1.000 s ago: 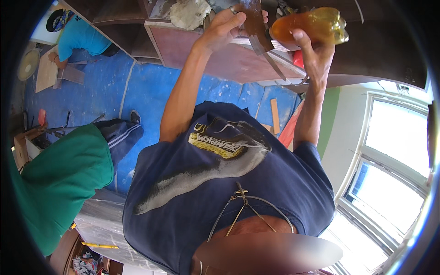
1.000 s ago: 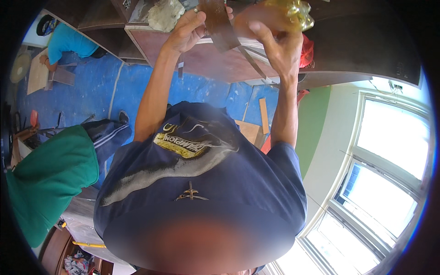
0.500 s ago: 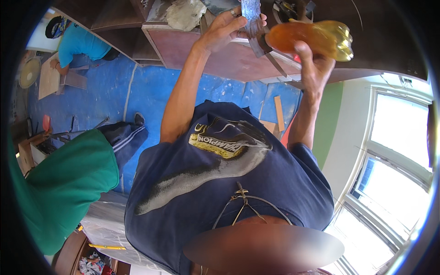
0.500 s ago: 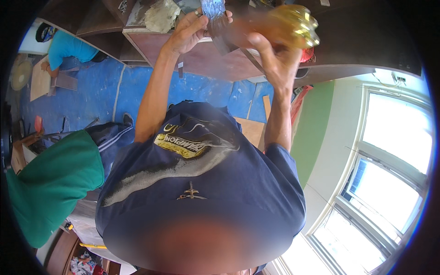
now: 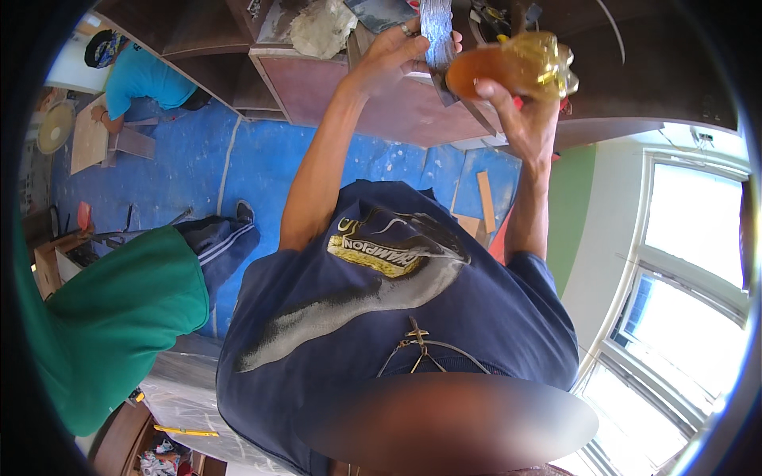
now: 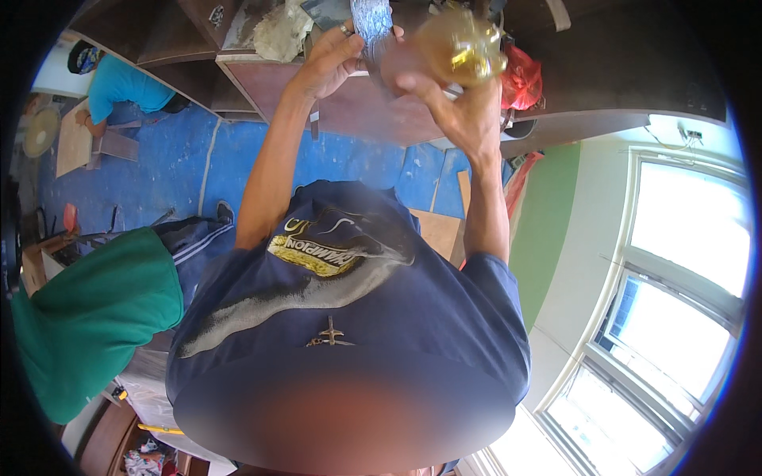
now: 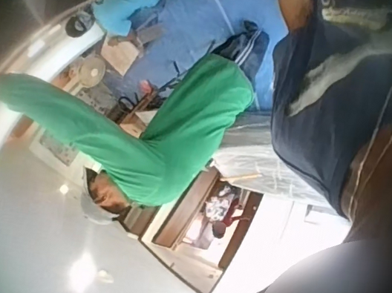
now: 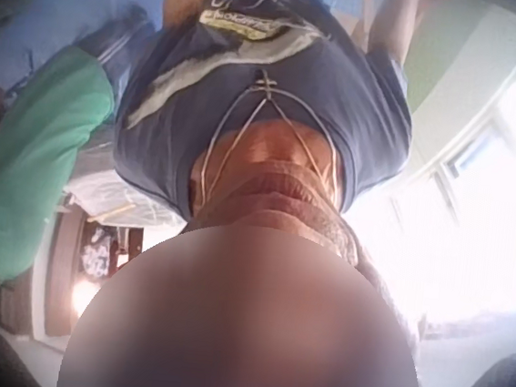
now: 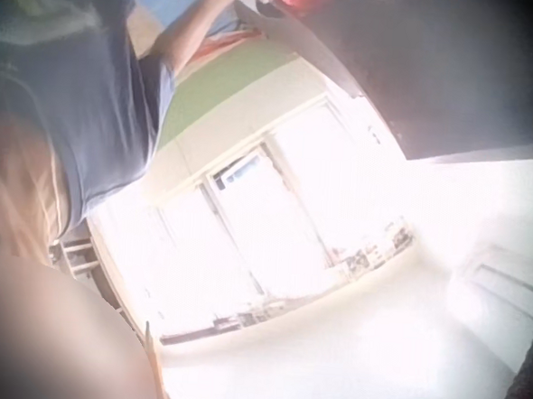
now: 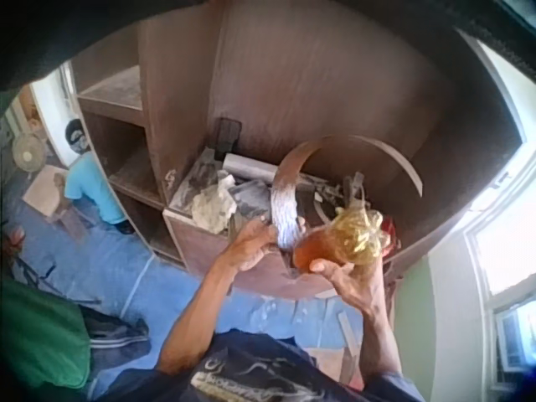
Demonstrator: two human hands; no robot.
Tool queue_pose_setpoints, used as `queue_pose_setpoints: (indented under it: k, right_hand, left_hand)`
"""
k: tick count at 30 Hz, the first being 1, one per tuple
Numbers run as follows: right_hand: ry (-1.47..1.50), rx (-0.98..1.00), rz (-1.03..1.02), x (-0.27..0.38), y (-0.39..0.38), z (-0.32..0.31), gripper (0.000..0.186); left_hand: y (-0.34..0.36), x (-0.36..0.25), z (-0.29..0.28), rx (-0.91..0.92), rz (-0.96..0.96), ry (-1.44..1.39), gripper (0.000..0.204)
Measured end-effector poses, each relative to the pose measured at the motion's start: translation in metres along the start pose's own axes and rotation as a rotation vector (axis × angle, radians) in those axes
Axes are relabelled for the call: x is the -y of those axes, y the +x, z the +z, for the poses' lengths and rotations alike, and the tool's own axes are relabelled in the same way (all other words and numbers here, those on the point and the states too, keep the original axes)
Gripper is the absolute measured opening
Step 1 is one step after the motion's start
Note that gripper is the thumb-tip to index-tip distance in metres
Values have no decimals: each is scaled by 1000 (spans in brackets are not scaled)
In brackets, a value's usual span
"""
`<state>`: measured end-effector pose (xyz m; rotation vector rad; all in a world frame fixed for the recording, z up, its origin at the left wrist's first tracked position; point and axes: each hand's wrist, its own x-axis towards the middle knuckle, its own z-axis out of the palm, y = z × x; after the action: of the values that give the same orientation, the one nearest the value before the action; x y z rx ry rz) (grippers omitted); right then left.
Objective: The person applies a liquid finish to wooden furniture pieces using a plastic bottle with a sponge applicator. They first treat a small wooden strip, then move to a larger curved shelving unit, applying the finish to the edges and shelves.
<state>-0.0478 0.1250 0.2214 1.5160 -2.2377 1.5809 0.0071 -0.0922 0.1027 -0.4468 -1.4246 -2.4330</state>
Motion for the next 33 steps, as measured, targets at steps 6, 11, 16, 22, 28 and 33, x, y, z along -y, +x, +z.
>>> queue_pose_setpoints:
  k: [6,11,16,22,28,33]
  right_hand:
    - [-25,-29,23,-1,-6,-3,45]
    - [49,49,23,3,-12,-5,45]
    - [93,50,4,2,-13,-4,51]
    - [56,100,-123,-1,-16,-5,56]
    - [8,81,-18,0,-18,-4,55]
    - [147,67,-6,1,-16,1,56]
  left_hand:
    - [-3,2,4,17,-12,-1,48]
    - [-3,6,4,11,11,-7,48]
    - [-7,9,6,40,34,-27,51]
    - [-10,10,6,-44,52,46,45]
    - [-11,6,11,-32,23,-13,44]
    - [-13,5,13,-45,12,20,42]
